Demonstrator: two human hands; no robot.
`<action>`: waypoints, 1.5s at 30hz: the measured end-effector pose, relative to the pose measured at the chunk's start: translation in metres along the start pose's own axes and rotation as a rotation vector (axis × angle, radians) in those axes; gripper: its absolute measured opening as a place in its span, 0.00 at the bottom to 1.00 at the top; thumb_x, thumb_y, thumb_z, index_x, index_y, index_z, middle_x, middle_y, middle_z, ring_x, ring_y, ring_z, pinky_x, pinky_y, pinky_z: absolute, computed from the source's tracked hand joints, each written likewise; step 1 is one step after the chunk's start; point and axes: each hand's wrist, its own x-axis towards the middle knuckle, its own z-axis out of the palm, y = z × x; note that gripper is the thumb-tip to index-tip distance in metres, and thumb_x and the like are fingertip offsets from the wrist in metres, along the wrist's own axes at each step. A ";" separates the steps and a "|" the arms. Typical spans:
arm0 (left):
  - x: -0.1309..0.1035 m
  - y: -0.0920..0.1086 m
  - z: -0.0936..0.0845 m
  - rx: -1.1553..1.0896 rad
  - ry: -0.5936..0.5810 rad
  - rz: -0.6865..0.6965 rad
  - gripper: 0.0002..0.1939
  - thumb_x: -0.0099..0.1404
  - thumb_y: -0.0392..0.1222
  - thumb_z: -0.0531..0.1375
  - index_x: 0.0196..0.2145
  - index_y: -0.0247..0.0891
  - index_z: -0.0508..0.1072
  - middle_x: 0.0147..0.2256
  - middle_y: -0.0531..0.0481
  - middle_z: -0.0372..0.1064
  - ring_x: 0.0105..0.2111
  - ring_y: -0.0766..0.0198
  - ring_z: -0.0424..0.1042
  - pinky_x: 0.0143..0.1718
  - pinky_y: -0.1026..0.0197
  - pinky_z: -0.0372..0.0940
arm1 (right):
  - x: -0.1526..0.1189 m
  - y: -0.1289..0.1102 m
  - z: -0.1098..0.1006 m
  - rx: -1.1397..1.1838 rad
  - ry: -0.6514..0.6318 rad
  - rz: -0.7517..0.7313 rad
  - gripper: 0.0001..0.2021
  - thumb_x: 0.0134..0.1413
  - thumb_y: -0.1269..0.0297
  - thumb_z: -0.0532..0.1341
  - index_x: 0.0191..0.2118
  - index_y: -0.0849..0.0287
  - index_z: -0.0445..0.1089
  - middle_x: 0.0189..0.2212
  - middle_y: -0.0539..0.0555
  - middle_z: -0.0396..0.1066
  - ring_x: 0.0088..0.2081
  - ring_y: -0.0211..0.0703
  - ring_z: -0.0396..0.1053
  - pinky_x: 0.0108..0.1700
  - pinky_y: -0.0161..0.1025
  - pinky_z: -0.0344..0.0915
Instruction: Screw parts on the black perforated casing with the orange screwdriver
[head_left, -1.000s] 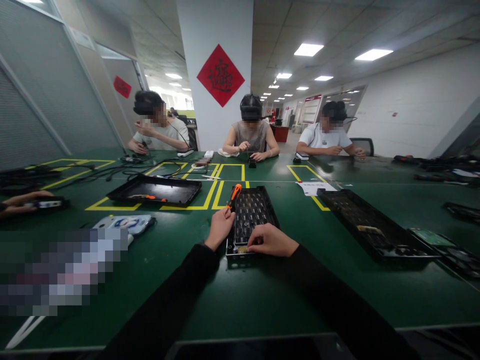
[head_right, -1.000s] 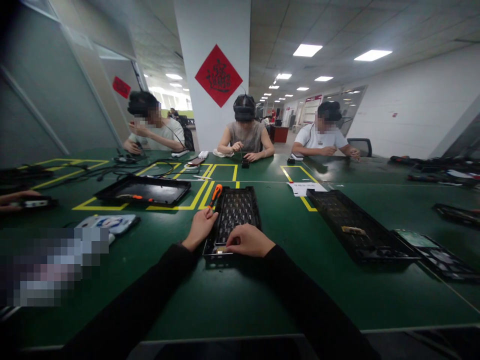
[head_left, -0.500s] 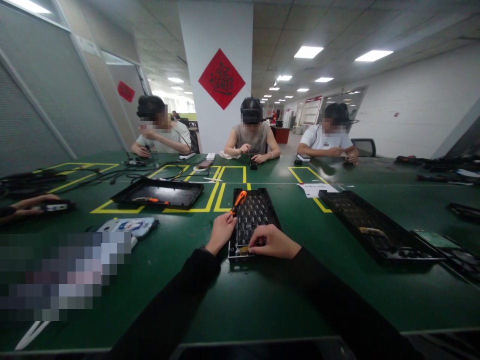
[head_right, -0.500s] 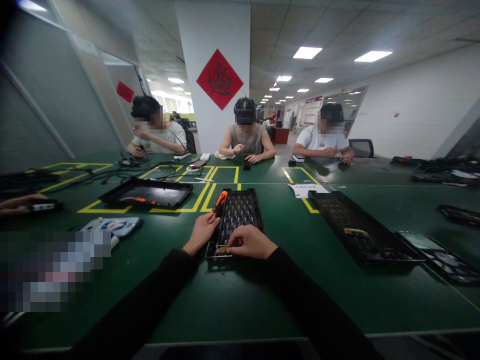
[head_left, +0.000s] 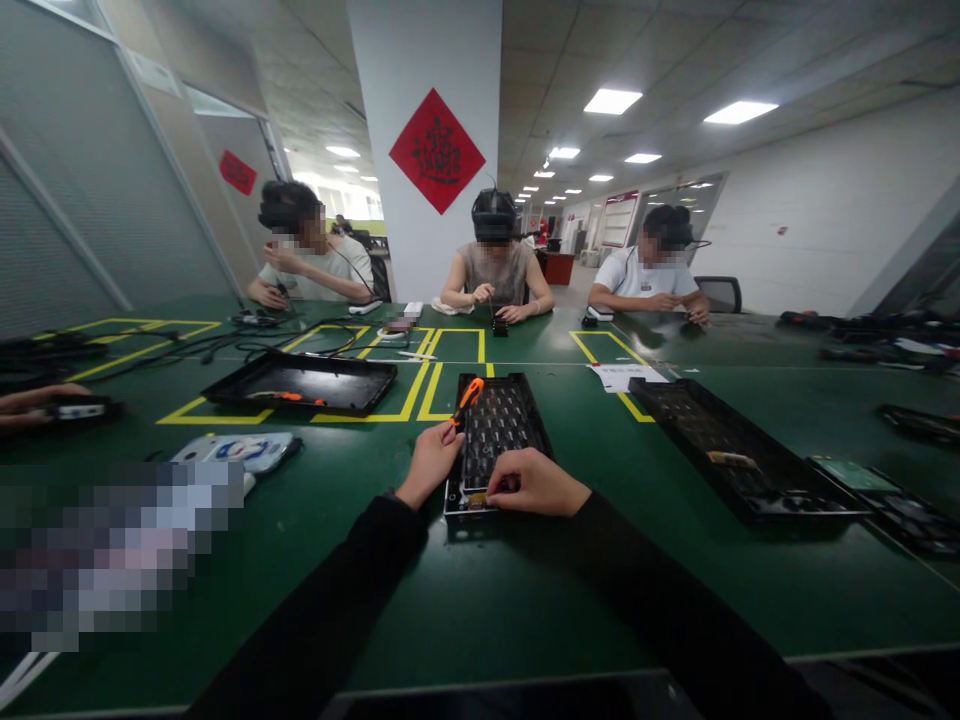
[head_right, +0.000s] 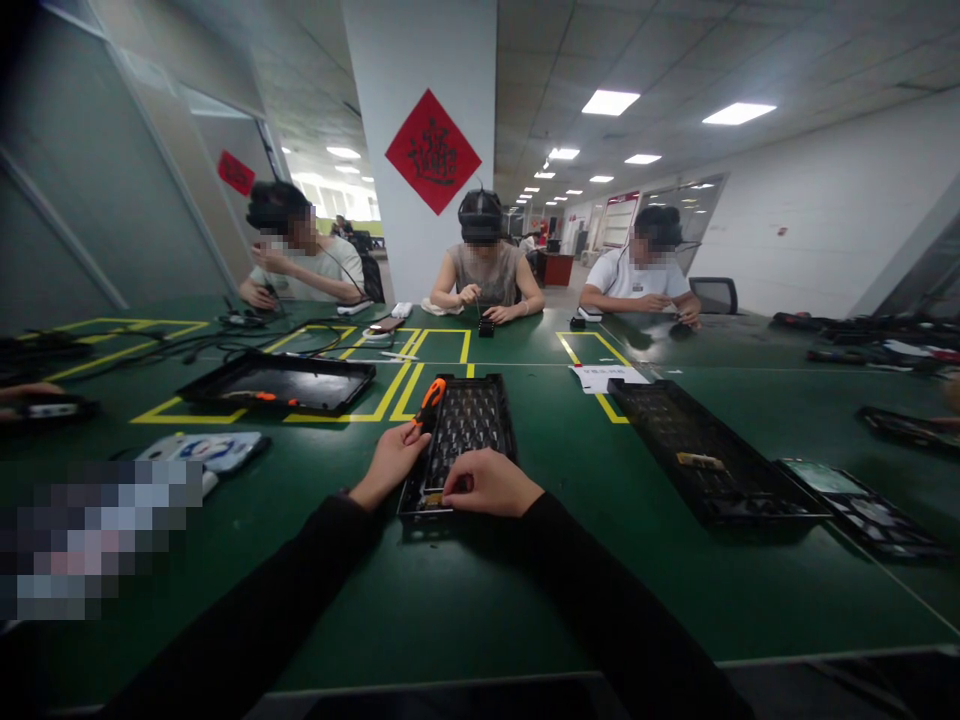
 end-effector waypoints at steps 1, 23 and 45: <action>0.000 0.000 0.000 0.003 0.003 0.003 0.16 0.55 0.41 0.52 0.18 0.38 0.46 0.16 0.58 0.46 0.20 0.71 0.51 0.24 0.66 0.47 | 0.000 0.000 0.000 0.001 -0.003 0.000 0.07 0.48 0.63 0.63 0.32 0.61 0.74 0.28 0.52 0.72 0.29 0.35 0.65 0.31 0.31 0.59; 0.000 0.004 0.000 0.006 0.016 -0.036 0.16 0.54 0.40 0.52 0.18 0.38 0.46 0.16 0.59 0.46 0.20 0.71 0.50 0.24 0.67 0.47 | 0.000 0.004 0.005 0.071 -0.016 0.098 0.12 0.47 0.63 0.63 0.39 0.61 0.72 0.27 0.50 0.73 0.27 0.34 0.65 0.29 0.30 0.59; -0.001 0.002 0.000 -0.043 0.030 -0.014 0.16 0.55 0.40 0.52 0.17 0.38 0.46 0.16 0.59 0.45 0.19 0.71 0.49 0.24 0.66 0.46 | 0.000 0.006 0.003 -0.029 -0.014 0.003 0.09 0.49 0.62 0.62 0.33 0.62 0.75 0.28 0.53 0.73 0.27 0.35 0.65 0.30 0.31 0.59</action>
